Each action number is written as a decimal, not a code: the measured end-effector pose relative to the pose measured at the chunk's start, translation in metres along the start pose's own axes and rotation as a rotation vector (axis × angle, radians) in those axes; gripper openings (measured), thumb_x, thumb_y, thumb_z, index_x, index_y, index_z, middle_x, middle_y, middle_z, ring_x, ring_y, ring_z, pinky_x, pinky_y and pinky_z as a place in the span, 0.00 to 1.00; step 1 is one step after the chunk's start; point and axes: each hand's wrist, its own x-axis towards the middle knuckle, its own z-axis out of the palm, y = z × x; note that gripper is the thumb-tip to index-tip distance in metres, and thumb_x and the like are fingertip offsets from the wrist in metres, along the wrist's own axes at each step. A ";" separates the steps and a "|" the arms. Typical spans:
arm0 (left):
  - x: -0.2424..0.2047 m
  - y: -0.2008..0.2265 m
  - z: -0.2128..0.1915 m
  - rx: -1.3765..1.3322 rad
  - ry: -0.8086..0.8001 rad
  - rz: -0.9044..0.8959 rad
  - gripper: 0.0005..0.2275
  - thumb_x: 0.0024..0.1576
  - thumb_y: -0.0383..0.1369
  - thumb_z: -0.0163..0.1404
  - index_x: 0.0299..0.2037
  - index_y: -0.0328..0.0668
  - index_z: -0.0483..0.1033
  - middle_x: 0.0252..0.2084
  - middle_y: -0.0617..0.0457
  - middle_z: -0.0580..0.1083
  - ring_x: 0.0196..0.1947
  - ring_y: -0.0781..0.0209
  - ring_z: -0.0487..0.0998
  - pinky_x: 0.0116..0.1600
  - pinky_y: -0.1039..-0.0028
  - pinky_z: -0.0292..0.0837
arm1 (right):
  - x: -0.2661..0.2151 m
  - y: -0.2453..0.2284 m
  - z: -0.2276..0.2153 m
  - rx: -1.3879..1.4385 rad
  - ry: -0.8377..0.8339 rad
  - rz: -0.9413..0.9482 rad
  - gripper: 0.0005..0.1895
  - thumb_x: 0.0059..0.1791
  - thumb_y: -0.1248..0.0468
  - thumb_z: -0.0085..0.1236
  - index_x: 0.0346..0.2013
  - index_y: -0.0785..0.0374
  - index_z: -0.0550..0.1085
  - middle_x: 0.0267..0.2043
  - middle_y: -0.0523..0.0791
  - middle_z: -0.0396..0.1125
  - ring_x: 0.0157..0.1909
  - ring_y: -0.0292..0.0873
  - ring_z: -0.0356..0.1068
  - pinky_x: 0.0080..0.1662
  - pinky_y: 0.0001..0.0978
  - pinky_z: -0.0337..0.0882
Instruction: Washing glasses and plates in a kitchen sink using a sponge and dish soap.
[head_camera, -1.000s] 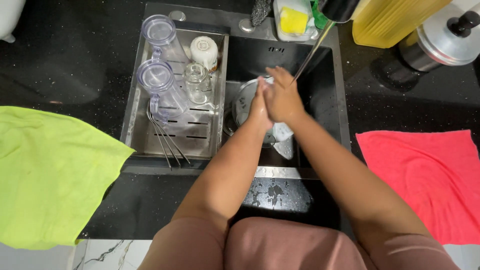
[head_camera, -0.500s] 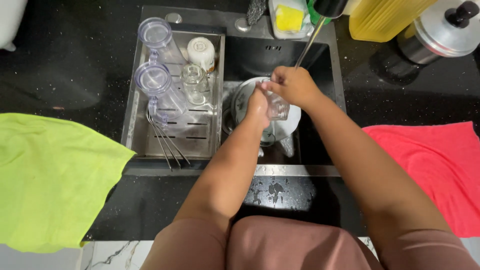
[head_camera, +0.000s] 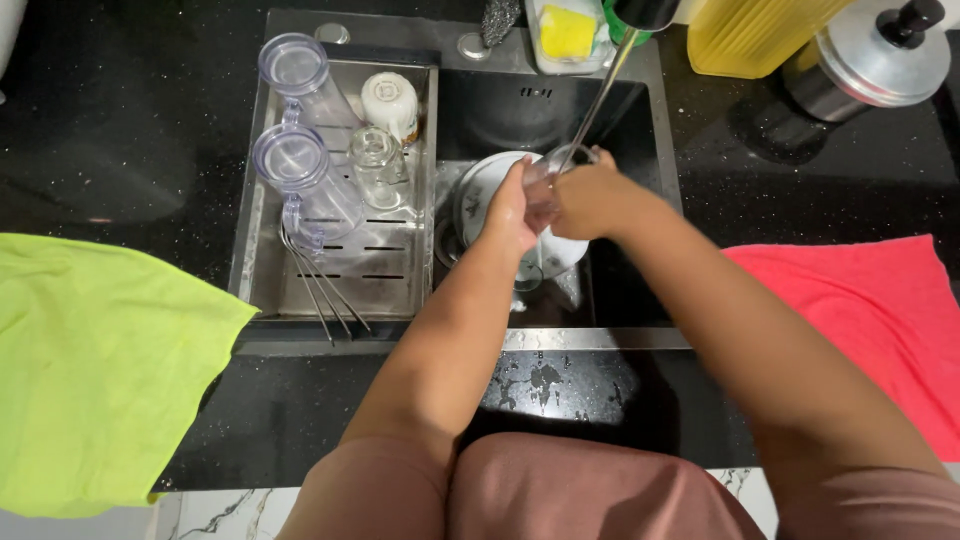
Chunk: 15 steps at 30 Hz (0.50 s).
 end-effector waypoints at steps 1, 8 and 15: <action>0.004 0.001 -0.002 0.064 0.073 -0.013 0.16 0.59 0.49 0.49 0.43 0.47 0.76 0.32 0.49 0.77 0.20 0.56 0.72 0.23 0.70 0.74 | 0.008 0.005 0.019 -0.022 0.087 -0.067 0.26 0.36 0.55 0.65 0.50 0.42 0.79 0.40 0.48 0.75 0.51 0.55 0.72 0.58 0.76 0.52; 0.034 -0.009 -0.024 -0.114 -0.052 0.052 0.12 0.59 0.45 0.46 0.36 0.48 0.74 0.28 0.57 0.76 0.19 0.66 0.74 0.15 0.79 0.58 | 0.000 -0.019 -0.003 0.193 0.185 0.069 0.13 0.41 0.48 0.62 0.36 0.49 0.78 0.40 0.41 0.75 0.53 0.46 0.72 0.66 0.60 0.56; 0.015 -0.003 -0.010 0.158 0.154 0.020 0.13 0.56 0.47 0.50 0.41 0.51 0.76 0.35 0.56 0.76 0.32 0.58 0.77 0.28 0.66 0.72 | 0.000 -0.013 0.001 0.074 0.081 -0.105 0.23 0.38 0.51 0.62 0.47 0.47 0.77 0.54 0.41 0.72 0.59 0.47 0.68 0.58 0.74 0.49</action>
